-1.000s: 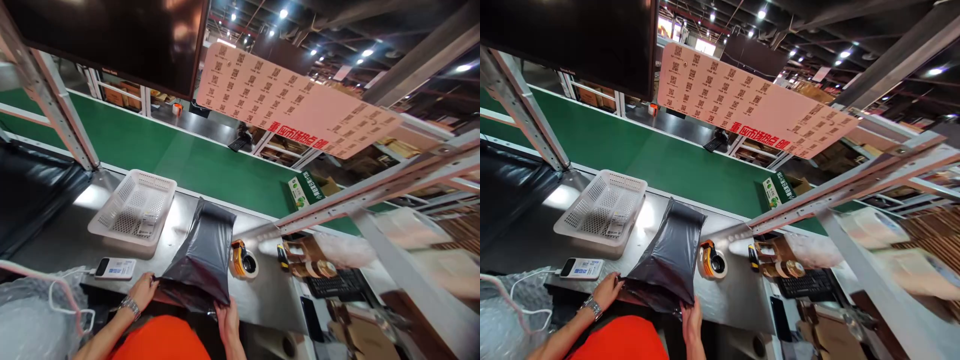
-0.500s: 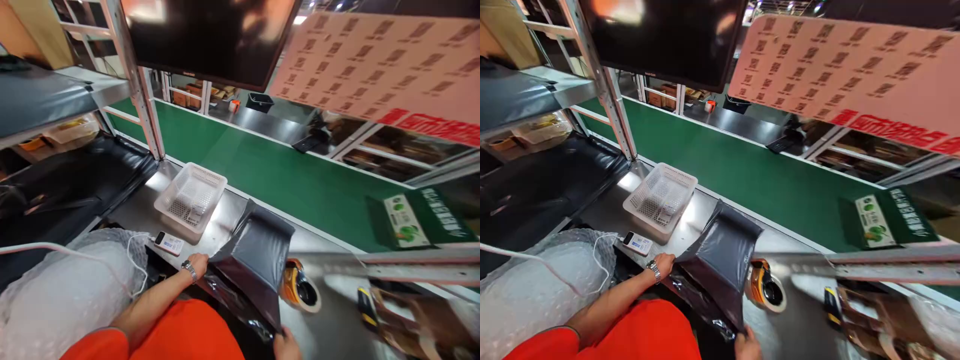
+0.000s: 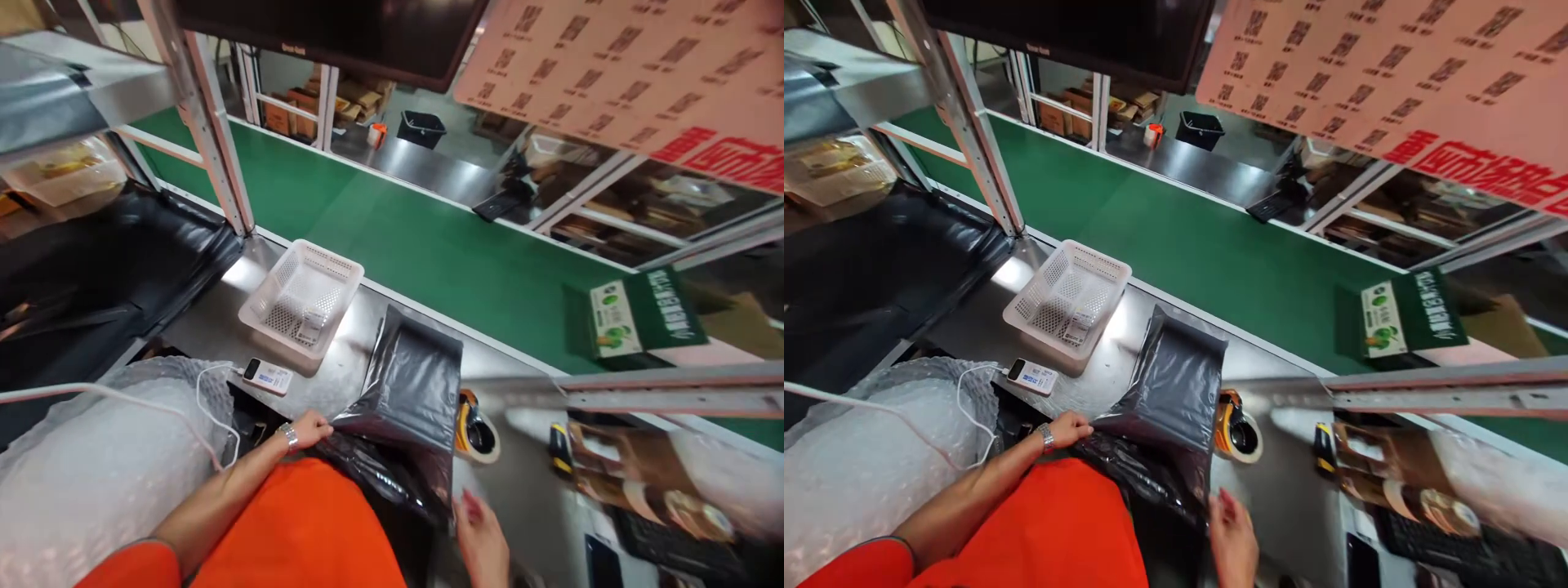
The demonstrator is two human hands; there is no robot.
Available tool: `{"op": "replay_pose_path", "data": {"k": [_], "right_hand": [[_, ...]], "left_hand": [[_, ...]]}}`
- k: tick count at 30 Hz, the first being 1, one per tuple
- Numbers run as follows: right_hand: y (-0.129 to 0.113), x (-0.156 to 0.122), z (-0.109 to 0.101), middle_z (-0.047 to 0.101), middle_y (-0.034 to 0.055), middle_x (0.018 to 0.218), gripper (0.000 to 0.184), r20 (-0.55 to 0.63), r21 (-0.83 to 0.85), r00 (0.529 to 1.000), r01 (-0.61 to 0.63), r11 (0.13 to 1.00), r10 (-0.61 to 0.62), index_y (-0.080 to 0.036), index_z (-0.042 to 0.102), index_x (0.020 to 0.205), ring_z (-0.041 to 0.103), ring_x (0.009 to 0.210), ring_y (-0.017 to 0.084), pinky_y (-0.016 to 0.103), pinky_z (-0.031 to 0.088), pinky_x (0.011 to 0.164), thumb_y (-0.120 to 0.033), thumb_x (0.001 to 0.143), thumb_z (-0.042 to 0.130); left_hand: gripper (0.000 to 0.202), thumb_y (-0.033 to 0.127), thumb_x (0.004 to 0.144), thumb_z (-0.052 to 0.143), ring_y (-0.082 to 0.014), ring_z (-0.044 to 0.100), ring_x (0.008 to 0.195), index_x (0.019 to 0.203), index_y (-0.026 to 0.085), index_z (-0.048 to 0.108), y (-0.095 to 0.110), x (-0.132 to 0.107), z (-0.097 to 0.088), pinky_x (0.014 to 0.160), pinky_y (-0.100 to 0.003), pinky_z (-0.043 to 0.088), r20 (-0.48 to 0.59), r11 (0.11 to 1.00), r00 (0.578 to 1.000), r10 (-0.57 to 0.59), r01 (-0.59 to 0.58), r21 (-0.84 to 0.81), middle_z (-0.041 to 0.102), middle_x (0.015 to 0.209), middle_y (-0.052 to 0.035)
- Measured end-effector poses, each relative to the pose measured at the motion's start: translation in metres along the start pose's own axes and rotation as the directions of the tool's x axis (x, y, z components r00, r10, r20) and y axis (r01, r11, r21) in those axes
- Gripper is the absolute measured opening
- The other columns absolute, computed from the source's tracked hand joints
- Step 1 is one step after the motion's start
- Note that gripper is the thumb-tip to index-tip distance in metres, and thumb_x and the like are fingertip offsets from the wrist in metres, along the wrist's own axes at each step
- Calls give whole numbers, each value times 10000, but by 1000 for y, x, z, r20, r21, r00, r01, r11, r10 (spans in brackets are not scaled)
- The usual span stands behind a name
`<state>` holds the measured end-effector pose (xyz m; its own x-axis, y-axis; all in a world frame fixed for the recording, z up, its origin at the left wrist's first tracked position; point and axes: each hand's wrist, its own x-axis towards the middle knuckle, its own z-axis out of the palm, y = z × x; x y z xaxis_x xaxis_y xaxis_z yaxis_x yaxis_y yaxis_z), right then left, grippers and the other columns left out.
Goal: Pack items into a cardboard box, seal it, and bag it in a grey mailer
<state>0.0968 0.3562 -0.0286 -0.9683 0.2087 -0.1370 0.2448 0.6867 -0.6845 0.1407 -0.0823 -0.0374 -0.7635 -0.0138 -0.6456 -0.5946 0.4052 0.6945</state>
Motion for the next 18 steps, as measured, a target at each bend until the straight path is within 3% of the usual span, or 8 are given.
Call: {"op": "replay_pose_path", "data": {"k": [1, 3, 4, 6, 8, 11, 14, 18], "right_hand": [[-22, -8, 9, 853, 180, 1021, 420, 11, 69, 996, 83, 994, -84, -318, 841, 975, 836, 867, 423, 649, 706, 879, -677, 846, 666], [-66, -26, 41, 856, 166, 1079, 425, 105, 199, 955, 253, 947, -277, -265, 870, 1052, 832, 950, 370, 560, 703, 888, -637, 959, 686], [-86, -35, 61, 859, 152, 1064, 402, 183, 271, 907, 325, 906, -380, -264, 890, 1052, 832, 973, 339, 506, 699, 891, -609, 992, 691], [-118, -51, 104, 844, 120, 1003, 370, 351, 390, 762, 410, 825, -545, -290, 918, 1105, 808, 887, 274, 409, 676, 794, -572, 1044, 687], [-136, -62, 141, 800, 98, 905, 388, 400, 426, 696, 435, 793, -596, -297, 935, 1136, 767, 812, 248, 381, 645, 742, -586, 1052, 691], [-140, -70, 172, 752, 82, 867, 385, 430, 407, 719, 385, 829, -545, -309, 946, 1161, 724, 795, 240, 383, 600, 738, -588, 1040, 710], [-135, -75, 180, 739, 78, 868, 364, 430, 407, 764, 312, 858, -482, -311, 956, 1110, 703, 801, 237, 380, 565, 736, -582, 1017, 732], [-134, -83, 186, 733, 67, 819, 336, 404, 421, 814, 240, 875, -418, -291, 961, 967, 679, 764, 223, 354, 522, 696, -596, 936, 823]], "left_hand": [[526, 543, 881, 723, -179, 462, 647, 536, 251, 452, -1, 0, -3, 734, -356, 416, 24, 999, 1000, -2, 3, -47, 379, 580, 34], [567, 637, 817, 772, -154, 434, 635, 539, 245, 472, -1, -3, -6, 703, -325, 416, 75, 989, 997, -13, 24, -147, 402, 577, 46], [572, 676, 790, 785, -154, 457, 640, 554, 241, 499, -1, -4, -6, 697, -318, 435, 100, 979, 995, -20, 40, -198, 448, 588, 41], [567, 722, 751, 797, -166, 540, 670, 602, 230, 560, 1, -7, -6, 702, -317, 488, 145, 953, 989, -34, 76, -294, 559, 637, 16], [561, 731, 721, 814, -175, 593, 692, 640, 222, 593, 1, -8, -5, 713, -325, 522, 172, 925, 984, -43, 104, -366, 612, 673, -1], [547, 692, 693, 840, -148, 544, 645, 612, 220, 576, 2, -7, -4, 703, -320, 510, 172, 900, 984, -47, 117, -421, 551, 626, 26], [526, 622, 693, 857, -124, 465, 612, 546, 221, 550, 1, -3, -6, 684, -312, 463, 163, 899, 986, -40, 107, -425, 482, 572, 52], [483, 576, 672, 864, -133, 466, 618, 519, 212, 586, -2, -1, -10, 694, -324, 443, 192, 917, 981, -24, 99, -388, 509, 561, 43]]}}
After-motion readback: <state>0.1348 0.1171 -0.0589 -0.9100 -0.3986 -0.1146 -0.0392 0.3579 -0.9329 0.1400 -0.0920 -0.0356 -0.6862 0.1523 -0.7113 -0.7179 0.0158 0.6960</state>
